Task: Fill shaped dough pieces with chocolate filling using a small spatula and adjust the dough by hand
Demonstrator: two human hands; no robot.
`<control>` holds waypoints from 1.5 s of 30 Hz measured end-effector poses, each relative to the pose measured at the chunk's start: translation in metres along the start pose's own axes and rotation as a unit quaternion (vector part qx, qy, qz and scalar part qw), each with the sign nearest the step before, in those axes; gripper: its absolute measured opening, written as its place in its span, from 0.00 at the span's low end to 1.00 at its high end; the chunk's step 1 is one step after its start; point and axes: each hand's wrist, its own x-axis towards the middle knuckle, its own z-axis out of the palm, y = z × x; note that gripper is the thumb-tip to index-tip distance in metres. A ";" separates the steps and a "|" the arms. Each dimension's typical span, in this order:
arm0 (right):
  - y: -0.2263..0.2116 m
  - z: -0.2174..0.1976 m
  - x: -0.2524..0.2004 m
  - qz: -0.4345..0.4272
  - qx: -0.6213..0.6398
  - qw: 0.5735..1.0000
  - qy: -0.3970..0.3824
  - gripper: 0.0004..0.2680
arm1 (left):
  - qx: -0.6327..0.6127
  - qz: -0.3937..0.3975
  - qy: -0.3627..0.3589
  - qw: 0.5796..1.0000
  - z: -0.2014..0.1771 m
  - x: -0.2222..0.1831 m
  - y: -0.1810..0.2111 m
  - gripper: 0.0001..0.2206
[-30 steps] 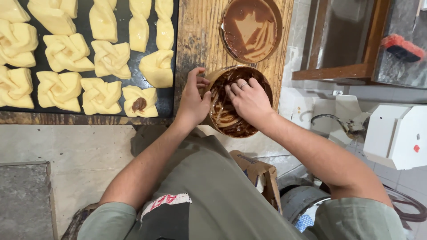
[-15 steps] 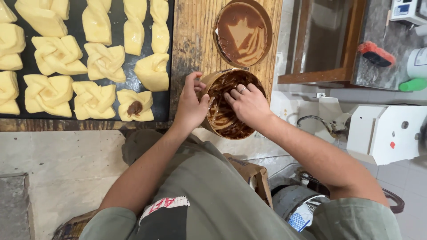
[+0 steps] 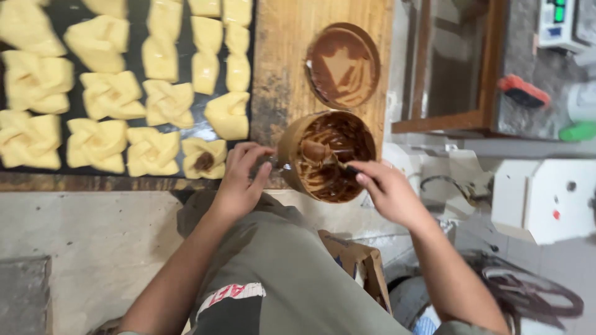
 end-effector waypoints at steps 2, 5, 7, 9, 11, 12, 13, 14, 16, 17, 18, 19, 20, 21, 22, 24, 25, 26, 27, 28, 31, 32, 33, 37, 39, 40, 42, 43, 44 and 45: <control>-0.011 0.014 0.002 -0.026 0.032 0.999 -0.005 0.12 | -0.016 -0.027 0.012 0.999 -0.021 -0.015 0.008 0.12; -0.036 0.045 0.015 -0.065 0.105 0.992 -0.030 0.12 | -0.012 -0.067 0.052 0.996 -0.047 -0.048 -0.003 0.12; -0.057 0.067 0.029 -0.083 0.148 0.984 -0.050 0.12 | 0.014 -0.082 0.084 0.993 -0.066 -0.073 -0.013 0.12; -0.078 0.089 0.044 -0.078 0.184 0.978 -0.065 0.12 | 0.116 -0.062 0.120 0.984 -0.084 -0.098 -0.019 0.16; -0.097 0.113 0.064 -0.060 0.190 0.977 -0.079 0.12 | 0.162 -0.062 0.147 0.974 -0.095 -0.114 -0.018 0.19; -0.105 0.125 0.072 -0.037 0.194 0.977 -0.083 0.12 | 0.204 -0.055 0.166 0.963 -0.100 -0.122 -0.017 0.22; -0.106 0.135 0.082 -0.038 0.193 0.976 -0.089 0.12 | 0.204 -0.060 0.169 0.962 -0.102 -0.122 -0.020 0.22; -0.107 0.145 0.091 -0.023 0.188 0.977 -0.099 0.11 | 0.270 -0.054 0.175 0.945 -0.104 -0.123 -0.022 0.24; -0.119 0.156 0.104 -0.013 0.180 0.977 -0.114 0.11 | 0.336 -0.052 0.184 0.922 -0.110 -0.120 -0.024 0.26; -0.130 0.156 0.107 -0.003 0.168 0.979 -0.116 0.11 | 0.379 -0.031 0.184 0.907 -0.114 -0.116 -0.023 0.25; -0.141 0.156 0.110 0.006 0.156 0.981 -0.118 0.11 | 0.420 -0.011 0.182 0.889 -0.118 -0.111 -0.022 0.25; -0.143 0.159 0.113 0.003 0.153 0.981 -0.121 0.11 | 0.420 -0.014 0.186 0.888 -0.120 -0.109 -0.028 0.25; -0.145 0.160 0.117 0.009 0.146 0.981 -0.125 0.11 | 0.461 0.013 0.196 0.865 -0.121 -0.106 -0.035 0.25; -0.146 0.162 0.118 0.019 0.139 0.982 -0.128 0.11 | 0.499 0.041 0.202 0.842 -0.122 -0.104 -0.041 0.25; -0.152 0.162 0.118 0.019 0.138 0.982 -0.129 0.11 | 0.498 0.039 0.203 0.842 -0.125 -0.103 -0.043 0.25; -0.163 0.161 0.120 0.021 0.122 0.984 -0.129 0.12 | 0.532 0.064 0.216 0.816 -0.130 -0.100 -0.049 0.24; -0.165 0.161 0.121 0.021 0.123 0.984 -0.128 0.12 | 0.532 0.066 0.216 0.816 -0.134 -0.099 -0.051 0.24; -0.168 0.161 0.122 0.025 0.116 0.984 -0.131 0.13 | 0.538 0.072 0.218 0.811 -0.136 -0.097 -0.054 0.24; -0.170 0.160 0.122 0.028 0.108 0.985 -0.133 0.13 | 0.544 0.079 0.220 0.806 -0.138 -0.095 -0.056 0.23; -0.172 0.159 0.122 0.028 0.109 0.985 -0.131 0.13 | 0.544 0.082 0.220 0.806 -0.141 -0.094 -0.057 0.23; -0.176 0.155 0.123 0.031 0.110 0.984 -0.138 0.13 | 0.546 0.111 0.216 0.801 -0.149 -0.088 -0.057 0.22; -0.177 0.153 0.123 0.035 0.111 0.983 -0.143 0.13 | 0.552 0.125 0.214 0.796 -0.152 -0.086 -0.057 0.22; -0.178 0.152 0.123 0.038 0.111 0.982 -0.150 0.13 | 0.560 0.137 0.212 0.789 -0.155 -0.086 -0.057 0.23; -0.168 0.156 0.126 0.027 0.121 0.980 -0.157 0.13 | 0.566 0.155 0.207 0.783 -0.164 -0.081 -0.054 0.22; -0.158 0.161 0.127 0.038 0.152 0.974 -0.165 0.13 | 0.572 0.162 0.199 0.779 -0.166 -0.080 -0.051 0.23; -0.163 0.158 0.127 0.040 0.153 0.974 -0.163 0.13 | 0.572 0.164 0.198 0.779 -0.167 -0.077 -0.052 0.23; -0.172 0.151 0.124 0.041 0.202 0.965 -0.165 0.13 | 0.576 0.167 0.198 0.775 -0.164 -0.078 -0.053 0.24; -0.178 0.147 0.123 0.043 0.202 0.964 -0.165 0.13 | 0.575 0.167 0.197 0.776 -0.165 -0.078 -0.054 0.24; -0.183 0.143 0.122 0.041 0.223 0.960 -0.167 0.13 | 0.575 0.173 0.192 0.776 -0.165 -0.078 -0.053 0.24; -0.188 0.139 0.121 0.038 0.243 0.955 -0.167 0.13 | 0.576 0.180 0.188 0.775 -0.166 -0.077 -0.054 0.24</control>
